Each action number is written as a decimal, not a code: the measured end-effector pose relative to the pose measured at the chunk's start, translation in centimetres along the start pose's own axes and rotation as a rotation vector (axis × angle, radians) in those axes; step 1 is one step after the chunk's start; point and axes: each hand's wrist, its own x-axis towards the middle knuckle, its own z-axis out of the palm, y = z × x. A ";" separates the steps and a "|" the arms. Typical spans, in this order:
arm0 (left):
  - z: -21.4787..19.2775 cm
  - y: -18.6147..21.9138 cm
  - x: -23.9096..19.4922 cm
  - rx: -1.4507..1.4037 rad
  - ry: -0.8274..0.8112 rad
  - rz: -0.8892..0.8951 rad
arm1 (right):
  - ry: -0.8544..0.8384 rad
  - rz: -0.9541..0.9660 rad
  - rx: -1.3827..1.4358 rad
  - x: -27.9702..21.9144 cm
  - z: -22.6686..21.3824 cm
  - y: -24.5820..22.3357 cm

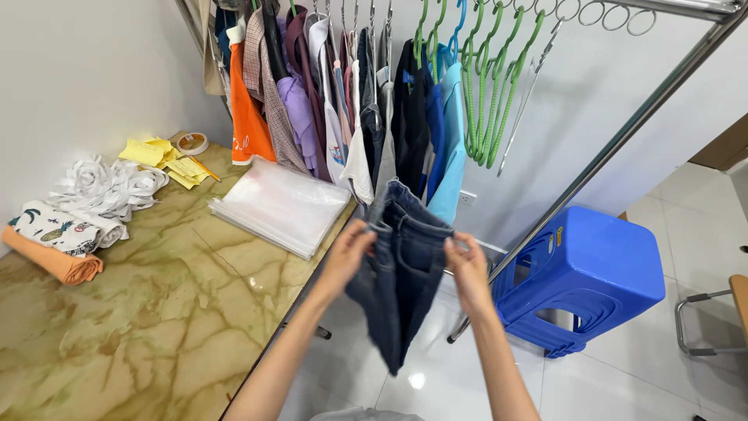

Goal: The person folds a pair of denim shorts and places them on a hanger, then hangs them on a clothing rack. They repeat this process with a grey sweatshirt and an orange t-shirt, folding each item and placing it on a hanger before hanging it on the rack.

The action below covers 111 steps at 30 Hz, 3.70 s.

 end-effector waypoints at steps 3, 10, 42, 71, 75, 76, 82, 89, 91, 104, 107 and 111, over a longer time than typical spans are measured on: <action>-5.4 2.5 1.2 0.247 0.310 0.116 | 0.031 0.019 0.113 2.6 -3.2 -0.6; -14.1 1.9 0.5 0.154 0.339 0.080 | 0.177 -0.060 -0.059 6.4 -2.5 -3.8; -8.1 7.2 0.4 -0.095 0.237 0.046 | -0.074 -0.159 -0.356 12.6 3.2 -11.5; -8.5 10.2 0.5 -0.062 0.269 0.056 | -0.110 -0.176 -0.651 19.0 7.2 -9.9; -8.6 10.3 0.2 -0.074 0.272 0.078 | -0.023 -0.228 -0.487 18.0 9.0 -10.7; -8.6 10.1 0.3 -0.073 0.272 0.080 | -0.024 -0.230 -0.485 18.0 9.0 -10.7; -8.9 9.3 0.7 -0.085 0.300 0.078 | -0.023 -0.223 -0.321 16.4 9.1 -10.7; -11.8 5.0 2.1 -0.027 0.443 0.072 | -0.016 -0.442 -0.232 9.7 8.3 -4.8; -13.1 3.5 2.4 0.032 0.489 0.092 | -0.002 -0.464 -0.215 6.3 8.6 -4.1; -18.4 6.7 -4.2 -0.006 0.586 0.380 | -0.090 -0.779 -0.200 -0.5 10.4 -4.8; -18.9 7.2 -6.1 -0.032 0.591 0.396 | -0.205 -0.763 -0.185 -2.5 11.5 -5.2; -19.7 8.7 -8.9 -0.072 0.706 0.424 | -0.380 -0.666 -0.270 -3.9 12.5 -5.9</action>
